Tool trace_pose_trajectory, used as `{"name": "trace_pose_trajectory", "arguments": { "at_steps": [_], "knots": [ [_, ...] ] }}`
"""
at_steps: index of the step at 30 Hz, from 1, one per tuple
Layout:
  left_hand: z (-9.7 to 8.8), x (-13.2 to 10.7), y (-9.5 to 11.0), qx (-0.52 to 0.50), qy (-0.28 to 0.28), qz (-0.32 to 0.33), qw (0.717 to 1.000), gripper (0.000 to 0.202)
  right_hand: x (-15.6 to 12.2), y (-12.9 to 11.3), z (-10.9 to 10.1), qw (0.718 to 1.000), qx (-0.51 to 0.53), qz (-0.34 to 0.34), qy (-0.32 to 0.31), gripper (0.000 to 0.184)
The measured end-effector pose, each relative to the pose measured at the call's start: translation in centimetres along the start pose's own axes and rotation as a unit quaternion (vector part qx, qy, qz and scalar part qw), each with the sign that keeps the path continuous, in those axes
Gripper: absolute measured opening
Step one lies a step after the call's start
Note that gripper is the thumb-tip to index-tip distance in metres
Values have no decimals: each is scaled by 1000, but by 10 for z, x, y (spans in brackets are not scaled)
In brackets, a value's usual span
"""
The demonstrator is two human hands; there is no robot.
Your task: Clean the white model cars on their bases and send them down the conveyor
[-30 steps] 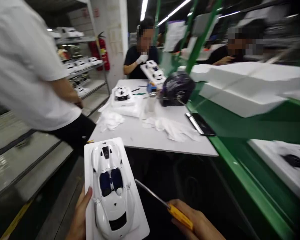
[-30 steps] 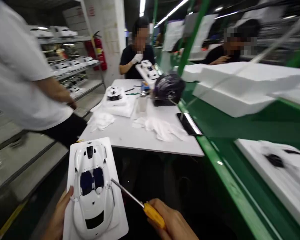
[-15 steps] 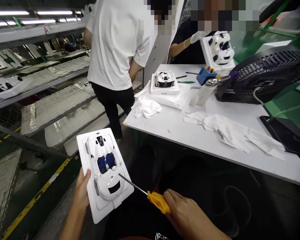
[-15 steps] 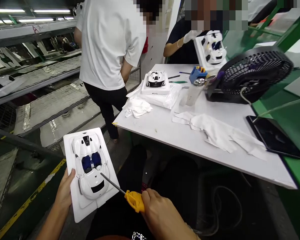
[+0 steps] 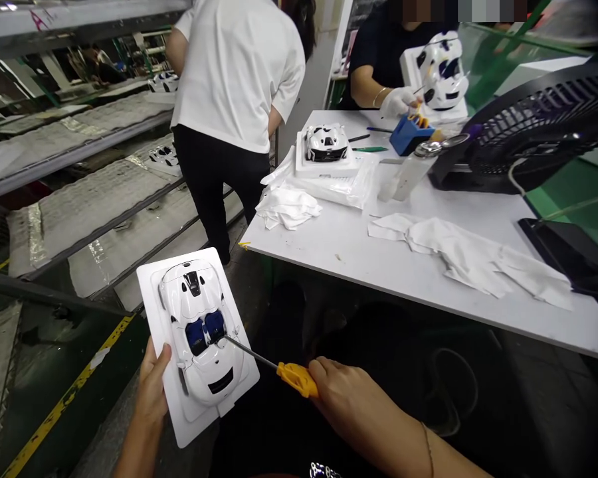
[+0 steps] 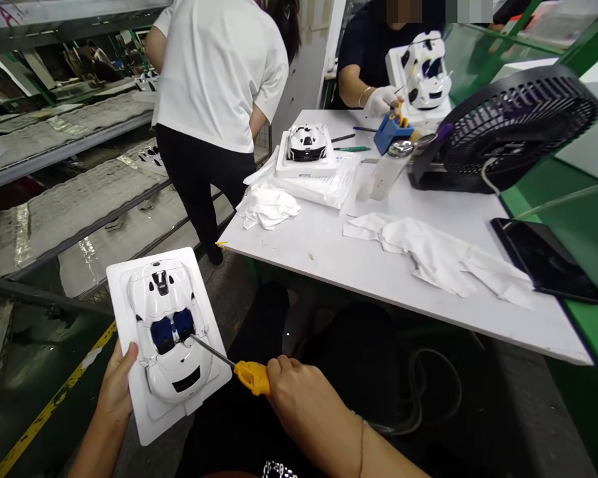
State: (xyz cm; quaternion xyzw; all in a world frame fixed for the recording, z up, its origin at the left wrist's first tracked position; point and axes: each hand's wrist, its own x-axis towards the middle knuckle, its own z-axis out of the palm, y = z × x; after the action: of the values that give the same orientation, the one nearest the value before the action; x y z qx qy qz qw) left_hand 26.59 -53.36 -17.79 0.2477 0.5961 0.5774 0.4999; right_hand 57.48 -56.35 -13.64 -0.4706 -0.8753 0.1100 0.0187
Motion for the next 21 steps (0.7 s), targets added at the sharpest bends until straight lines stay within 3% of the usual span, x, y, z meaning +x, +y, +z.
{"name": "trace_pose_trajectory", "arguments": {
  "at_steps": [6, 15, 21],
  "knots": [
    [4, 0, 4, 16, -3, -11, 1000, 59, 8, 5, -8, 1000, -5, -7, -9, 19],
    [10, 1, 3, 16, -18, -9, 1000, 58, 0, -1, -13, 999, 19, -30, -10, 19],
    [12, -4, 4, 14, -29, -9, 999, 59, 2, 15, -25, 998, 41, 13, 51, 13]
  ]
}}
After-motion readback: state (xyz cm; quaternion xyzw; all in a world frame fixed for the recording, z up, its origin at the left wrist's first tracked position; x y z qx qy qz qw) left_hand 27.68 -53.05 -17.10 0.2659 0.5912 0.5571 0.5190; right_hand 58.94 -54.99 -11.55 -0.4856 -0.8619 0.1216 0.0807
